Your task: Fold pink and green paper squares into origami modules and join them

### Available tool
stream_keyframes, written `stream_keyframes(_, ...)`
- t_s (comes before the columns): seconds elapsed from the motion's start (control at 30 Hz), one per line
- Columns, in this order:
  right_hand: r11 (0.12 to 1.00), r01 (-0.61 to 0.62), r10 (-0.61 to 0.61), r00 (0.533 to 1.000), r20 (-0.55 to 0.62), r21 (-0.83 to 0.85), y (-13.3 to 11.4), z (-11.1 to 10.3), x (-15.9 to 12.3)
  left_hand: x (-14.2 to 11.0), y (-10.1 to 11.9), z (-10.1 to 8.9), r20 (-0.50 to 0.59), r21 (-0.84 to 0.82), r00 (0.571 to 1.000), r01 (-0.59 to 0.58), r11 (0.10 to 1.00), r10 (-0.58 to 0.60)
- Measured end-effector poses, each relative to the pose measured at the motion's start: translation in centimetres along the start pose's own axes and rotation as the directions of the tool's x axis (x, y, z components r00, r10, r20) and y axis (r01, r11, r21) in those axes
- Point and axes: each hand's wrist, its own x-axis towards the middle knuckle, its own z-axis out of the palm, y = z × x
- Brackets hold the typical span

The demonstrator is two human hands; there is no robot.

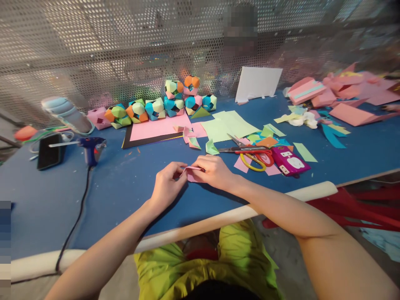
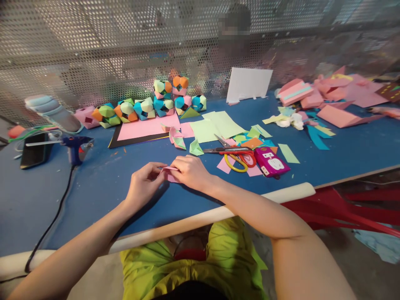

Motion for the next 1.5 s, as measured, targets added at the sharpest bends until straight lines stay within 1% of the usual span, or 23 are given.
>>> stream_keyframes(0.07,0.999,0.035,-0.035,0.999,0.0,-0.035,0.0,0.1,0.0,0.1,-0.1,0.0,0.02,-0.019,0.998,0.052,0.998,-0.052)
stream_keyframes(0.2,0.996,0.089,-0.089,0.996,0.021,-0.024,0.1,0.1,0.1,0.3,-0.2,0.0,0.002,-0.083,0.988,0.154,0.985,-0.154)
stream_keyframes(0.3,0.993,0.119,-0.118,0.991,0.069,-0.005,0.3,0.1,0.1,0.4,-0.2,0.0,0.035,-0.114,0.982,0.188,0.976,-0.185)
stream_keyframes(0.37,0.994,0.111,-0.112,0.991,0.069,0.02,0.6,0.1,0.1,0.5,-0.1,-0.1,0.049,-0.143,0.979,0.205,0.968,-0.2)
stream_keyframes(0.43,0.997,0.066,-0.068,0.997,0.034,0.042,0.8,0.1,0.2,0.6,0.0,-0.2,0.029,-0.18,0.971,0.239,0.954,-0.238)
stream_keyframes(0.53,0.995,-0.054,0.055,0.998,-0.01,0.089,0.8,0.0,0.4,0.9,0.1,-0.3,-0.015,-0.271,0.949,0.298,0.915,-0.314)
stream_keyframes(0.6,0.978,-0.136,0.137,0.991,0.006,0.16,0.7,-0.1,0.7,1.2,-0.1,-0.2,-0.022,-0.379,0.934,0.322,0.868,-0.356)
stream_keyframes(0.7,0.926,-0.236,0.233,0.971,0.046,0.296,0.3,-0.3,0.9,1.4,-0.4,0.2,0.003,-0.522,0.913,0.35,0.778,-0.409)
stream_keyframes(0.8,0.888,-0.268,0.254,0.963,0.088,0.373,-0.2,-0.3,1.0,1.4,-0.5,0.4,0.068,-0.558,0.898,0.396,0.729,-0.436)
stream_keyframes(0.9,0.895,-0.229,0.213,0.973,0.082,0.384,-0.5,-0.2,0.9,1.3,-0.7,0.5,0.148,-0.584,0.886,0.437,0.684,-0.439)
stream_keyframes(0.97,0.896,-0.2,0.203,0.979,0.036,0.396,-0.5,-0.3,0.9,1.3,-1.0,0.4,0.16,-0.609,0.883,0.44,0.66,-0.442)
stream_keyframes(1.1,0.873,-0.18,0.224,0.974,-0.044,0.454,0.2,-0.5,0.8,1.8,-2.1,0.2,0.112,-0.674,0.883,0.405,0.618,-0.457)
stream_keyframes(1.2,0.913,-0.176,0.219,0.973,-0.079,0.369,1.1,0.0,0.7,2.4,-2.9,0.2,0.079,-0.725,0.881,0.372,0.58,-0.466)
stream_keyframes(1.27,0.932,-0.171,0.203,0.977,-0.069,0.32,1.5,0.7,0.7,2.7,-3.4,0.2,0.056,-0.748,0.876,0.354,0.561,-0.479)
stream_keyframes(1.37,0.941,-0.168,0.186,0.982,-0.035,0.293,1.5,1.6,1.3,3.1,-4.1,0.2,0.014,-0.765,0.859,0.339,0.547,-0.512)
stream_keyframes(1.5,0.948,-0.19,0.189,0.982,0.028,0.255,-0.1,2.1,2.6,3.5,-4.8,-0.1,-0.032,-0.765,0.839,0.329,0.553,-0.544)
